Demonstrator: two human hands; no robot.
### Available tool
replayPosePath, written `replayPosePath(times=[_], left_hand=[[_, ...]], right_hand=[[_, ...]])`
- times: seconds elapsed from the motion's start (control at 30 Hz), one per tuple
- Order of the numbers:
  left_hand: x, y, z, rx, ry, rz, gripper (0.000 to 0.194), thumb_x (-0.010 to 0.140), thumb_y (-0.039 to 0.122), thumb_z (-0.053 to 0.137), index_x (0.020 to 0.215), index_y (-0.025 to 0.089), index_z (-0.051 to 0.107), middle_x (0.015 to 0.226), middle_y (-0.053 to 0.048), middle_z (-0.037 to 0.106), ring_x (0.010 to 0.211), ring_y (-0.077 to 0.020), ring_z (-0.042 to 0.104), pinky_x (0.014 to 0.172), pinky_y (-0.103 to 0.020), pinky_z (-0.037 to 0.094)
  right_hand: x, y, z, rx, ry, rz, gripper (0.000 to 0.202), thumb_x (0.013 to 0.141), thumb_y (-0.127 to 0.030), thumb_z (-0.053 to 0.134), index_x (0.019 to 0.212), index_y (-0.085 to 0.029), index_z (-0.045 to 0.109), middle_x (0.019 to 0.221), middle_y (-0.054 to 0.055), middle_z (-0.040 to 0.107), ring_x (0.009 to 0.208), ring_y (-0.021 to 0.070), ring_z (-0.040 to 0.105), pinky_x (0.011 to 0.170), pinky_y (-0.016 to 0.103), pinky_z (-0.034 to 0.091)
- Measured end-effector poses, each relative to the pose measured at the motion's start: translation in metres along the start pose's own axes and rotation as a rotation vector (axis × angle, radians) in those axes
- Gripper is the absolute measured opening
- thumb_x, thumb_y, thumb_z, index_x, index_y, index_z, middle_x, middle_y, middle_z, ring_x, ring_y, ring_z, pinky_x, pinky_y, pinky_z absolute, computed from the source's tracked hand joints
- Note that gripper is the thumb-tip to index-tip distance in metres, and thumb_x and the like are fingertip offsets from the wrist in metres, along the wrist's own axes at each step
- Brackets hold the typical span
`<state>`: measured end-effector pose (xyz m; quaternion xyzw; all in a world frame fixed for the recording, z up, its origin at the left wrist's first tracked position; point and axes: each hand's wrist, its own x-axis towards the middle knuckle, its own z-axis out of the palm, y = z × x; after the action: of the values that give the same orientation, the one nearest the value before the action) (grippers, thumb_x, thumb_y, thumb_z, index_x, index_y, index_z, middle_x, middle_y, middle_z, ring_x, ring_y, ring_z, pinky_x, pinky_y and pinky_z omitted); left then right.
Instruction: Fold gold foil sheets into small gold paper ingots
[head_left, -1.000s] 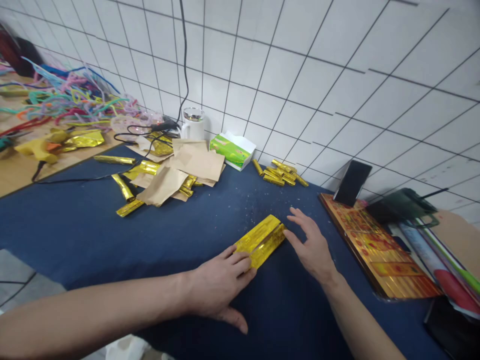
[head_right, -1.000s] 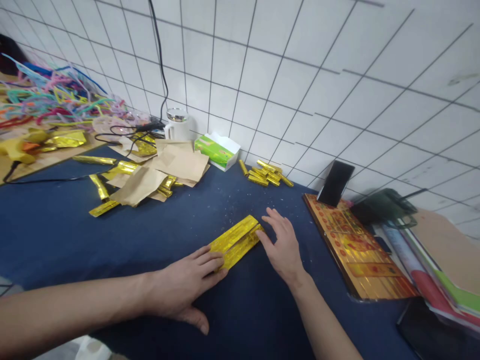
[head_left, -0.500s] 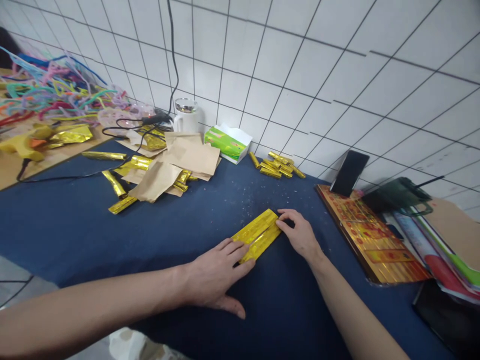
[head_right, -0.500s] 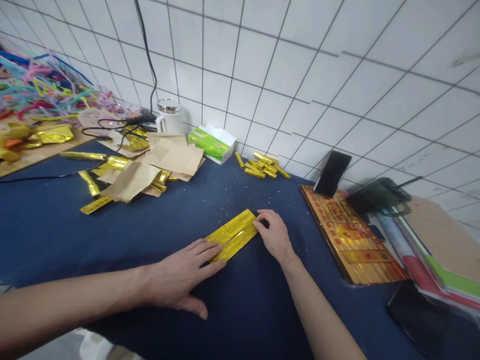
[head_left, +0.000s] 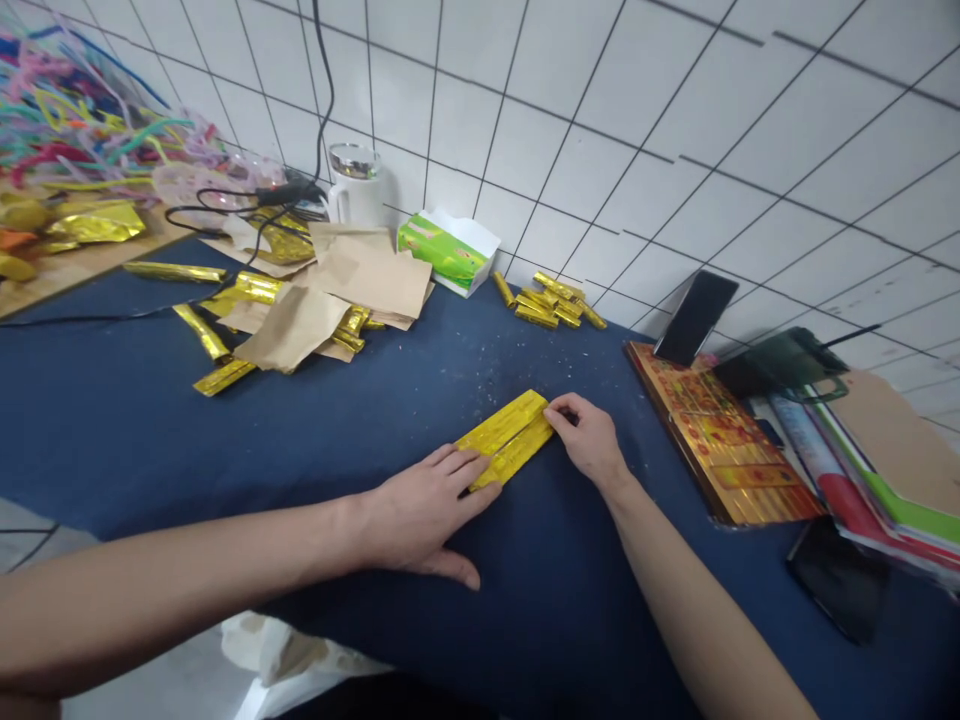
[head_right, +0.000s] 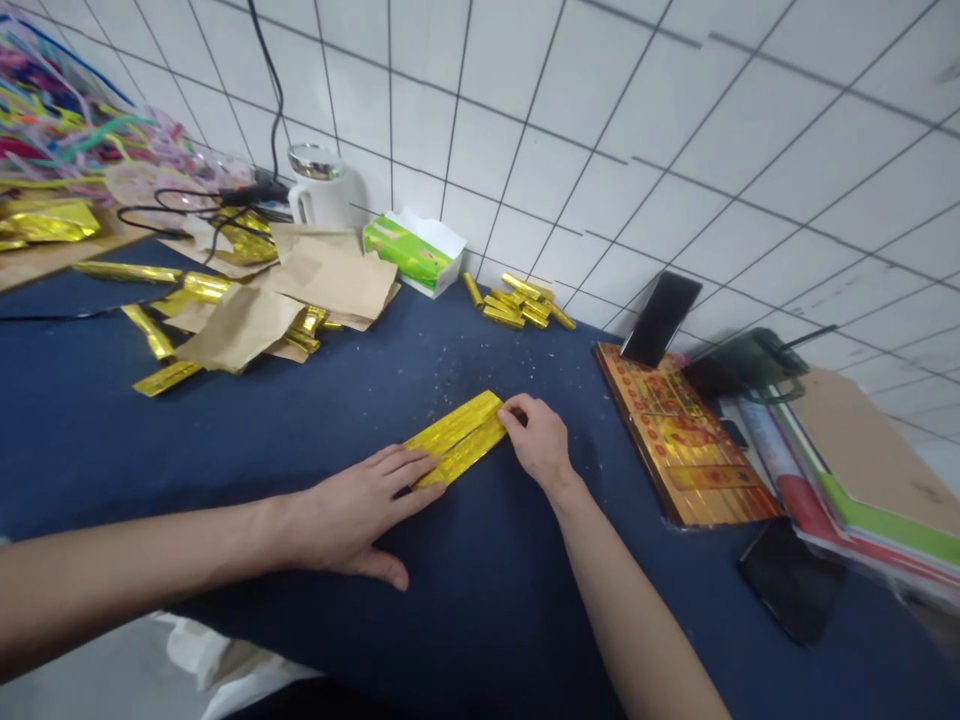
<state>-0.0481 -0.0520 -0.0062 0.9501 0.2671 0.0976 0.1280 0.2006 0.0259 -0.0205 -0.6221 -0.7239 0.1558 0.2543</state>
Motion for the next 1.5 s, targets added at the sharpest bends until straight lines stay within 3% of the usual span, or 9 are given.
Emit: replayPosePath(times=[0.4,0.87,1.03,1.13,1.23,1.27,1.37,1.43,1.5], left_hand=[[-0.002,0.000,-0.002,-0.066,-0.001,-0.008,0.078,0.071,0.067,0.041,0.127,0.013,0.038,0.135,-0.018,0.032,0.122,-0.0337,0.032,0.098,-0.048,0.024],[-0.002,0.000,0.001,0.007,-0.026,0.015,0.080,0.072,0.068,0.036,0.127,0.011,0.038,0.132,-0.019,0.038,0.121,-0.0331,0.033,0.100,-0.046,0.023],[-0.002,0.000,0.001,0.031,-0.006,0.021,0.082,0.072,0.070,0.033,0.126,0.009,0.040,0.130,-0.020,0.040,0.120,-0.0335,0.035,0.099,-0.046,0.024],[-0.001,0.001,0.002,0.040,0.015,0.016,0.083,0.070,0.072,0.034,0.124,0.009,0.042,0.129,-0.020,0.042,0.119,-0.0330,0.036,0.099,-0.045,0.024],[-0.001,0.002,0.002,0.044,0.020,0.014,0.084,0.069,0.072,0.035,0.124,0.009,0.042,0.128,-0.020,0.042,0.119,-0.0329,0.036,0.099,-0.045,0.024],[-0.001,0.002,0.001,0.044,0.020,0.015,0.083,0.069,0.072,0.036,0.124,0.009,0.042,0.128,-0.020,0.042,0.119,-0.0331,0.035,0.099,-0.045,0.024],[0.000,0.002,-0.001,0.039,0.016,0.019,0.081,0.068,0.071,0.041,0.123,0.010,0.042,0.130,-0.019,0.040,0.122,-0.0335,0.031,0.100,-0.046,0.023],[0.000,0.002,-0.001,0.032,0.011,0.019,0.080,0.068,0.070,0.042,0.122,0.011,0.043,0.131,-0.018,0.039,0.124,-0.0333,0.028,0.101,-0.045,0.021],[-0.001,0.002,-0.001,0.027,0.003,0.016,0.081,0.068,0.071,0.040,0.122,0.011,0.043,0.131,-0.019,0.039,0.124,-0.0334,0.029,0.101,-0.046,0.022]], right_hand=[[0.002,-0.004,-0.002,-0.176,-0.032,-0.029,0.014,0.075,-0.031,0.047,0.075,-0.023,0.058,0.070,0.000,0.059,0.066,0.0170,0.055,0.061,0.029,0.040],[-0.001,-0.010,-0.002,-0.333,-0.035,-0.114,0.013,0.079,-0.030,0.047,0.076,-0.024,0.058,0.070,0.001,0.061,0.070,0.0191,0.055,0.061,0.030,0.039],[0.000,-0.005,-0.003,-0.499,0.024,-0.137,0.018,0.081,-0.032,0.043,0.078,-0.021,0.058,0.075,0.004,0.062,0.072,0.0209,0.056,0.063,0.033,0.039],[-0.001,-0.007,-0.010,-0.516,0.148,-0.077,0.024,0.084,-0.031,0.040,0.083,-0.019,0.060,0.080,0.007,0.064,0.075,0.0226,0.058,0.065,0.035,0.042],[-0.015,-0.026,-0.011,-0.361,0.248,-0.243,0.032,0.088,-0.026,0.030,0.100,-0.016,0.058,0.102,0.010,0.063,0.100,0.0225,0.054,0.087,0.041,0.039],[-0.022,-0.035,-0.009,-0.316,0.188,-0.352,0.035,0.090,-0.026,0.027,0.111,-0.016,0.054,0.114,0.010,0.058,0.112,0.0218,0.048,0.095,0.043,0.032],[-0.042,-0.060,0.003,-0.270,-0.241,-0.655,0.054,0.088,-0.044,0.030,0.132,-0.011,0.032,0.138,0.012,0.033,0.130,0.0212,0.022,0.104,0.042,0.022],[-0.048,-0.065,0.010,-0.284,-0.424,-0.685,0.072,0.084,-0.056,0.030,0.137,-0.009,0.018,0.143,0.014,0.021,0.132,0.0219,0.013,0.105,0.043,0.019],[-0.045,-0.059,0.014,-0.324,-0.480,-0.659,0.077,0.083,-0.060,0.027,0.139,-0.010,0.010,0.144,0.014,0.014,0.132,0.0223,0.008,0.106,0.045,0.014]])
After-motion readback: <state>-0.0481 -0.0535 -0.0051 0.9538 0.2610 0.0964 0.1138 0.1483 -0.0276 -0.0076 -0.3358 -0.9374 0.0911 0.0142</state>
